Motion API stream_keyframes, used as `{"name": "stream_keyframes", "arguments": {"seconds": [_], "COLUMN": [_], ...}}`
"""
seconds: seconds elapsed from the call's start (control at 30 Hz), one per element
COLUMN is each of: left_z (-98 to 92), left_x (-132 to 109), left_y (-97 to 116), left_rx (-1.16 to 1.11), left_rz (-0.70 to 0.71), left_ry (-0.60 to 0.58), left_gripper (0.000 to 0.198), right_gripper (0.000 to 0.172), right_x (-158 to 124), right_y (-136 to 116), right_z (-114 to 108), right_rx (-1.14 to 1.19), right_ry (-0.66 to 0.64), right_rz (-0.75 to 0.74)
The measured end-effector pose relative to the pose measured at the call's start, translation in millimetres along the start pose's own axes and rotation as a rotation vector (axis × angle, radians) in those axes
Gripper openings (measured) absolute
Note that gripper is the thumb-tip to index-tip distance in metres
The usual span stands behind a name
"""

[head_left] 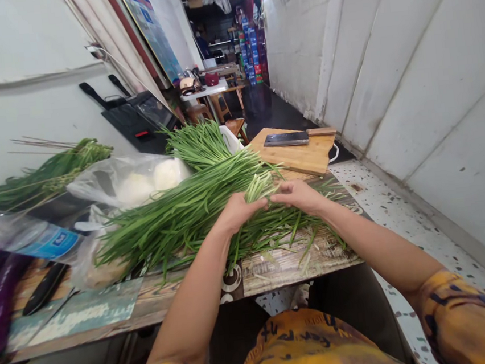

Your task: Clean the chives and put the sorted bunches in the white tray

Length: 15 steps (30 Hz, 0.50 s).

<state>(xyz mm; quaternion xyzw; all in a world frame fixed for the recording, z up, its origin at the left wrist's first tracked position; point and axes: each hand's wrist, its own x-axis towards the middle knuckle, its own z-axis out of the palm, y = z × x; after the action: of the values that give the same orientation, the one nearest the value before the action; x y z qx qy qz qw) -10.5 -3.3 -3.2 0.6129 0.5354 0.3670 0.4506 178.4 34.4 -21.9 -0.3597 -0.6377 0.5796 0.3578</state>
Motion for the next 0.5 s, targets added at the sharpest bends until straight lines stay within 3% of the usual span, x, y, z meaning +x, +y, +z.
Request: {"name": "stream_keyframes", "arguments": {"seconds": [0.1, 0.2, 0.37, 0.5], "left_z": [0.4, 0.6, 0.7, 0.7], "left_x": [1, 2, 1, 1], "left_y": [0, 0, 1, 2], "left_rx": [-0.014, -0.003, -0.001, -0.009], "left_rz": [-0.022, -0.046, -0.072, -0.069], "left_ry": [0.039, 0.059, 0.059, 0.087], "left_gripper": [0.036, 0.037, 0.037, 0.036], "right_gripper": [0.036, 0.028, 0.010, 0.016], "right_x": [0, 4, 10, 9], "right_y": [1, 3, 7, 6], "right_z": [-2, -11, -25, -27], "right_rx": [-0.104, -0.190, -0.610, -0.647], "right_ry": [0.034, 0.155, 0.350, 0.276], "right_rz": [-0.026, -0.072, -0.243, -0.265]}}
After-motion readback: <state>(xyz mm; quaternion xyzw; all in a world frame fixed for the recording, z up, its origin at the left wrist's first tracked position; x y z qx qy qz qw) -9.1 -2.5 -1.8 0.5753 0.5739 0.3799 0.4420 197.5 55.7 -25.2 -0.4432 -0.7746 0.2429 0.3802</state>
